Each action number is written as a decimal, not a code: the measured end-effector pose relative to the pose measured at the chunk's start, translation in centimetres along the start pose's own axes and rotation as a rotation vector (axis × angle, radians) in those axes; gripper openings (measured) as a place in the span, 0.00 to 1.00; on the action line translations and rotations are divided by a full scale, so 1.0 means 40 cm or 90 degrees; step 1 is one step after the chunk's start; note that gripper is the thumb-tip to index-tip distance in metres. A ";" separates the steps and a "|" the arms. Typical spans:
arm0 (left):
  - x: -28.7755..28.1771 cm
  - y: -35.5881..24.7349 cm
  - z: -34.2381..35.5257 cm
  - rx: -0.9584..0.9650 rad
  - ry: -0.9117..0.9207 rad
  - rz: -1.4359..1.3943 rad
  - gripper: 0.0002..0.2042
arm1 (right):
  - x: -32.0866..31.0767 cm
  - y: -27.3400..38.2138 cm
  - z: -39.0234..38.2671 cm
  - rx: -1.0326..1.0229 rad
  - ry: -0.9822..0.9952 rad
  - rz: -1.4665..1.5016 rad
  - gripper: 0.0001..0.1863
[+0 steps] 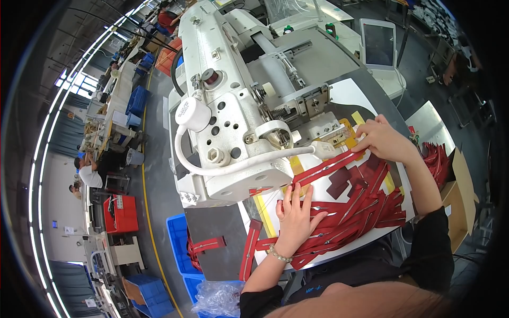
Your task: The recorder operates an industrial sewing machine to stitch and process red zipper components.
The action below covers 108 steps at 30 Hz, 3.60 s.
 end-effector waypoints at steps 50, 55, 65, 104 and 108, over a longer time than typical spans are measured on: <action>-0.001 0.032 -0.010 0.085 0.011 -0.239 0.30 | 0.240 0.126 0.103 -0.249 -0.104 0.069 0.20; -0.004 0.031 -0.016 0.089 0.008 -0.233 0.29 | 0.237 0.130 0.101 -0.241 -0.065 0.038 0.20; -0.005 0.033 -0.013 0.085 0.016 -0.224 0.28 | 0.224 0.133 0.105 -0.234 -0.085 0.123 0.19; 0.001 0.029 -0.011 0.059 0.097 -0.302 0.32 | 0.225 0.126 0.104 -0.229 -0.045 0.139 0.20; 0.001 0.025 -0.008 0.057 0.100 -0.307 0.32 | 0.234 0.121 0.102 -0.223 -0.042 0.143 0.21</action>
Point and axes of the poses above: each hand's wrist, its own z-axis towards the middle knuckle, its own x-axis out of the palm, y = z × x, the point moved 2 cm from there along z, towards the middle knuckle
